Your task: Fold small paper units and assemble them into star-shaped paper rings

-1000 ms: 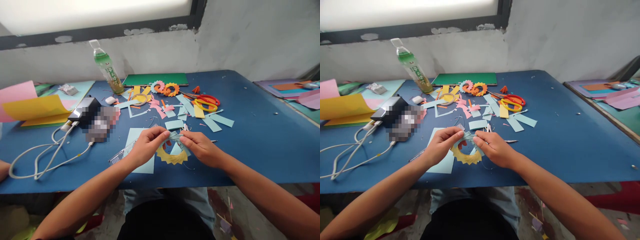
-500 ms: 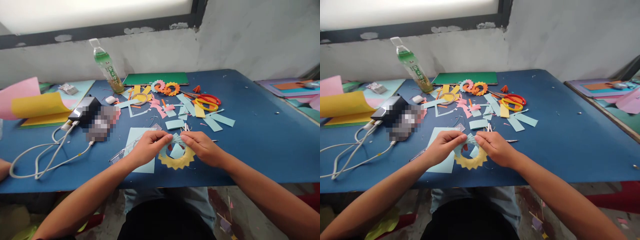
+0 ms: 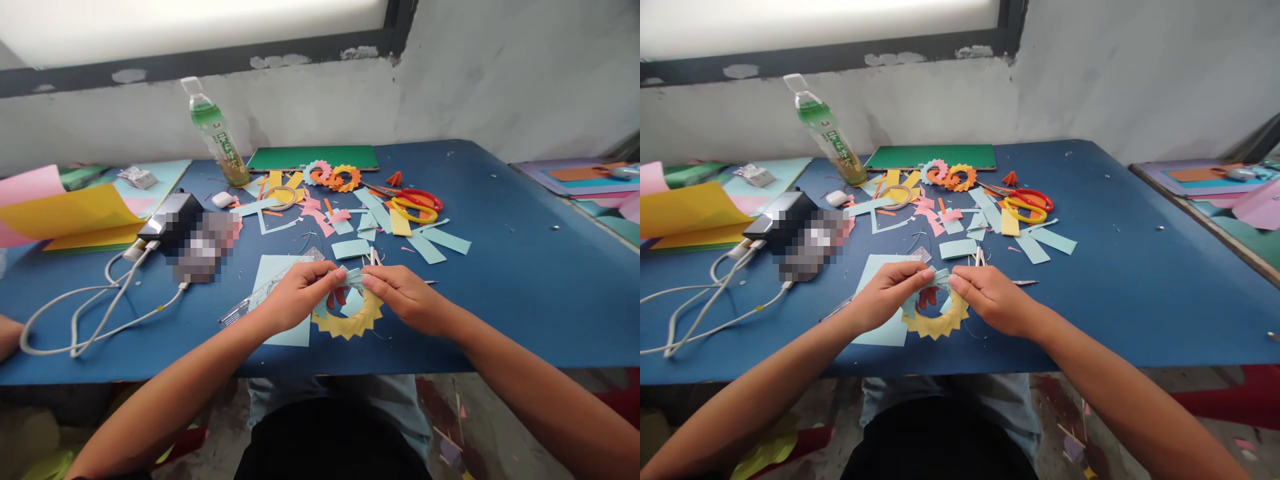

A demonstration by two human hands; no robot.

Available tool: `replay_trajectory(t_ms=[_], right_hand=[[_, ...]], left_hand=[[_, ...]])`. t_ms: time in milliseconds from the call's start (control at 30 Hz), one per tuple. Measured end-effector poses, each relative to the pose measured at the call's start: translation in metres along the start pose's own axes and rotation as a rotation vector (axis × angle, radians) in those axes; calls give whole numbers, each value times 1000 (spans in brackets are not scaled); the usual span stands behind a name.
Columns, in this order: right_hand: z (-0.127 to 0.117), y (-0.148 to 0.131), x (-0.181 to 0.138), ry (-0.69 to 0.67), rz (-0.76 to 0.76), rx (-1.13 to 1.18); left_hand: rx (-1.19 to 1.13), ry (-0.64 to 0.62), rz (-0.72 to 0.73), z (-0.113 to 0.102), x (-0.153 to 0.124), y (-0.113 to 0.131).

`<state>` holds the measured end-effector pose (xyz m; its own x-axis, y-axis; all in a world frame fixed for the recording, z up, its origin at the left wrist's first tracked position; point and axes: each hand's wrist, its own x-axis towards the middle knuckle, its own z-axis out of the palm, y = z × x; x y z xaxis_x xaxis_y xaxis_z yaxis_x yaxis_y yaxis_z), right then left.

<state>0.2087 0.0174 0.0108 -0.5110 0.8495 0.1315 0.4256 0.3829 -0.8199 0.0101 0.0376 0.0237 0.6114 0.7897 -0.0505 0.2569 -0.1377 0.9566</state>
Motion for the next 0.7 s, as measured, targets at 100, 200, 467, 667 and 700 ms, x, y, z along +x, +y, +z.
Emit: replay_trajectory(t_ms=[100, 200, 467, 667, 700], right_hand=[[0, 0, 1, 36, 19, 17], [1, -1, 3, 116, 20, 23], [1, -1, 2, 72, 38, 36], [1, 1, 4, 111, 113, 205], [1, 1, 4, 103, 123, 275]], left_hand=[[71, -8, -20, 2, 0, 2], [37, 130, 18, 5, 2, 2], [-15, -43, -80, 8, 0, 0], [-112, 155, -22, 8, 3, -2], [-142, 182, -31, 8, 3, -3]])
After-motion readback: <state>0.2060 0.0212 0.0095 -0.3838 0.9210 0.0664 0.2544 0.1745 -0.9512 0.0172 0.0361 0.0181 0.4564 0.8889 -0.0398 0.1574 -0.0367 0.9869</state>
